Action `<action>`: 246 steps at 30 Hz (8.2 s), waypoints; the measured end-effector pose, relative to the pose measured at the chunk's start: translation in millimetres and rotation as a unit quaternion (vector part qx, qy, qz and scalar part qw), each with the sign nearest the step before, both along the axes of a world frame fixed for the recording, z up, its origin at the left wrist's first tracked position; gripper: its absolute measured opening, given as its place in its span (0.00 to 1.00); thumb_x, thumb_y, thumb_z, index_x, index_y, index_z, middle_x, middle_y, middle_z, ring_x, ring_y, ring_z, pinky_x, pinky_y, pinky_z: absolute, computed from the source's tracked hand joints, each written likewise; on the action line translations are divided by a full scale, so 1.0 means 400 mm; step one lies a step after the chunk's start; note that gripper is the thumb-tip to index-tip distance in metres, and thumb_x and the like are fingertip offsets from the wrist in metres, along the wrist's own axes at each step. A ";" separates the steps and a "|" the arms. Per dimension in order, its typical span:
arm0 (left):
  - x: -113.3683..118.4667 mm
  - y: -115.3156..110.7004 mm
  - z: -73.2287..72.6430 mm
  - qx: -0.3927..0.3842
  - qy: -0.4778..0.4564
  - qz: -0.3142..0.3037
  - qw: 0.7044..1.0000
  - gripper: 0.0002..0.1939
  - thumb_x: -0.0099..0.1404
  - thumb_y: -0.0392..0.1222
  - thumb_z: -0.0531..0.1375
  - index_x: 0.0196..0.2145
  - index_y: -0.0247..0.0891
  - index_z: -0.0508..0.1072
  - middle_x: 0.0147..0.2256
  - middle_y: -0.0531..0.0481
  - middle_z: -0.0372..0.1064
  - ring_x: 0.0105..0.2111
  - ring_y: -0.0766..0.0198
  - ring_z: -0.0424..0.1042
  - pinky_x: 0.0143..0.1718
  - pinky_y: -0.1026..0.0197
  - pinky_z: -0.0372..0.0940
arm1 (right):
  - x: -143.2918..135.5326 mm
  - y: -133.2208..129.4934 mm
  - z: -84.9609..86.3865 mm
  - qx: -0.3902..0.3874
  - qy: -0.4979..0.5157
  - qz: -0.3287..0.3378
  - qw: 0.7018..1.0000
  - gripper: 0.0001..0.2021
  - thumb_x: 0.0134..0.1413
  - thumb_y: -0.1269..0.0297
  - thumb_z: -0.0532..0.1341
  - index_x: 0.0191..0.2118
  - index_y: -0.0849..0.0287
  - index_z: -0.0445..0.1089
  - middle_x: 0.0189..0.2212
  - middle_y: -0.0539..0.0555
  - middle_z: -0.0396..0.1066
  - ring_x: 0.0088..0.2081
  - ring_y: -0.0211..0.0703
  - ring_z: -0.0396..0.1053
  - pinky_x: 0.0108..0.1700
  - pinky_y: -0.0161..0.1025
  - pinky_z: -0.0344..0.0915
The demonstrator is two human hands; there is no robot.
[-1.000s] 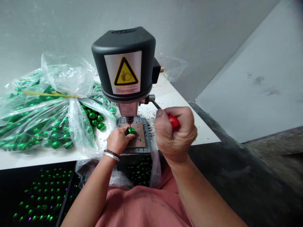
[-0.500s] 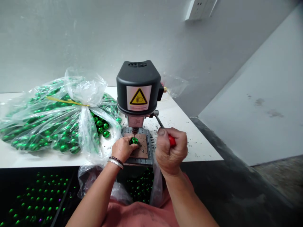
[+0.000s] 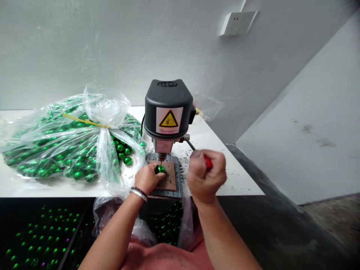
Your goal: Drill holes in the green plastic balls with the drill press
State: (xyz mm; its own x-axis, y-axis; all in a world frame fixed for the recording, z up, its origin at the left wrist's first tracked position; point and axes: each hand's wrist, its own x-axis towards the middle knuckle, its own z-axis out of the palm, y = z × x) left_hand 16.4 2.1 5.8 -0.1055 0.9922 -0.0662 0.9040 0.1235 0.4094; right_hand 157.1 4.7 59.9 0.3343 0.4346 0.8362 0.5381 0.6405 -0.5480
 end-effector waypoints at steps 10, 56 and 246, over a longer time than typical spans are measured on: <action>-0.065 -0.112 0.032 -0.052 -0.192 -0.122 0.972 0.25 0.47 0.53 0.64 0.42 0.39 0.74 0.39 0.46 0.73 0.38 0.58 0.70 0.39 0.61 0.62 | 0.006 0.019 0.148 -0.069 -0.012 0.009 0.997 0.12 0.53 0.58 0.54 0.25 0.60 0.60 0.17 0.44 0.57 0.19 0.25 0.53 0.23 0.26 0.54; 0.000 0.003 -0.028 0.026 -0.164 0.031 0.986 0.24 0.53 0.45 0.61 0.49 0.39 0.71 0.46 0.48 0.72 0.45 0.61 0.69 0.49 0.60 0.60 | 0.024 0.052 0.193 -0.120 -0.030 0.065 0.990 0.15 0.53 0.59 0.54 0.22 0.59 0.52 0.17 0.43 0.47 0.21 0.25 0.48 0.27 0.28 0.53; -0.222 0.040 -0.117 0.346 0.031 0.208 0.914 0.21 0.58 0.40 0.56 0.48 0.29 0.68 0.45 0.35 0.61 0.50 0.50 0.60 0.54 0.49 0.56 | 0.010 -0.001 0.116 -0.127 0.013 0.012 0.992 0.12 0.48 0.54 0.55 0.26 0.57 0.62 0.19 0.45 0.62 0.20 0.28 0.57 0.23 0.29 0.56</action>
